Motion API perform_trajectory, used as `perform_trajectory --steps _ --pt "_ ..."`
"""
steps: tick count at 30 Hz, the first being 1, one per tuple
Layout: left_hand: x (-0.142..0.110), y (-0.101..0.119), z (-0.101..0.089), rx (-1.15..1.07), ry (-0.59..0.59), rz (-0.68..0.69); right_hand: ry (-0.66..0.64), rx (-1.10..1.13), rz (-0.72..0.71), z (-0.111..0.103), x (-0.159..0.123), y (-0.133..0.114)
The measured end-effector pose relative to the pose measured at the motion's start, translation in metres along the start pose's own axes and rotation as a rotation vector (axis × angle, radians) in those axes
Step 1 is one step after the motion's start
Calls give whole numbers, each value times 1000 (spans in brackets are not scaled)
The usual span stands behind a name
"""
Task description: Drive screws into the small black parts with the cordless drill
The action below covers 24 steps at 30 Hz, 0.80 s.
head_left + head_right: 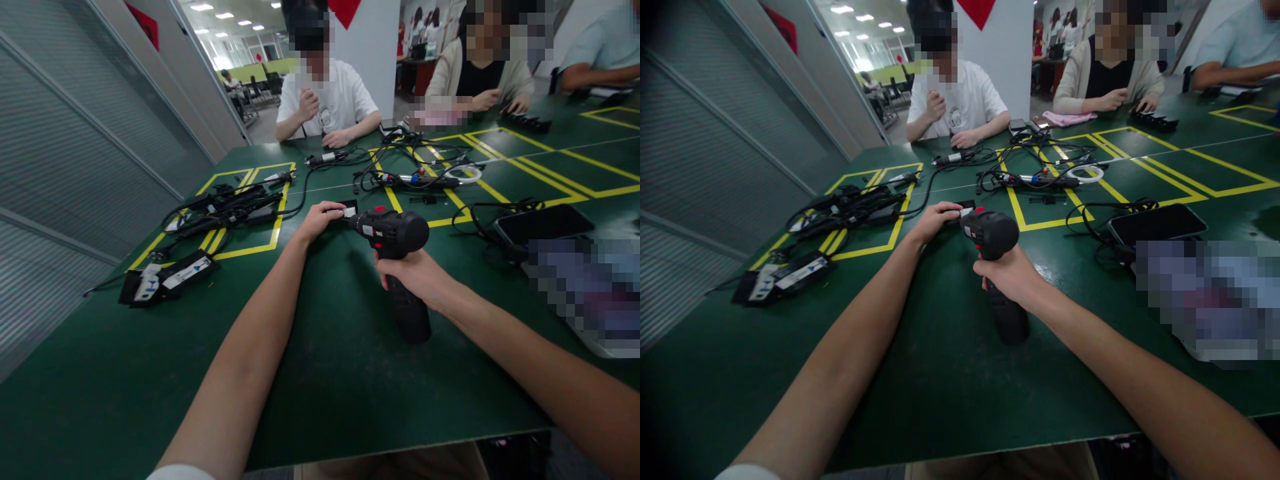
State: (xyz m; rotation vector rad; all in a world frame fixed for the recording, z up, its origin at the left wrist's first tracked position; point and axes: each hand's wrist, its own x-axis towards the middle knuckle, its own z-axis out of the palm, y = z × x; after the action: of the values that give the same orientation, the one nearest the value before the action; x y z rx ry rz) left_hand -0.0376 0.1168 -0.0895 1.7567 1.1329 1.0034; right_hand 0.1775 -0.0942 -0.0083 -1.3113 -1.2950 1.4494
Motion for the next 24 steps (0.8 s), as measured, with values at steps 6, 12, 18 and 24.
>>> perform_trajectory --steps 6,12,18,24 --pt "1 -3 -1 20 11 24 -13 12 -16 -1 1 2" --pt "2 -5 -1 30 4 23 -18 5 -17 -1 0 1" --pt "1 -3 -1 52 5 17 -8 14 -28 -1 1 2" --pt "1 -3 -2 53 -3 30 -5 20 -35 -1 2 4"
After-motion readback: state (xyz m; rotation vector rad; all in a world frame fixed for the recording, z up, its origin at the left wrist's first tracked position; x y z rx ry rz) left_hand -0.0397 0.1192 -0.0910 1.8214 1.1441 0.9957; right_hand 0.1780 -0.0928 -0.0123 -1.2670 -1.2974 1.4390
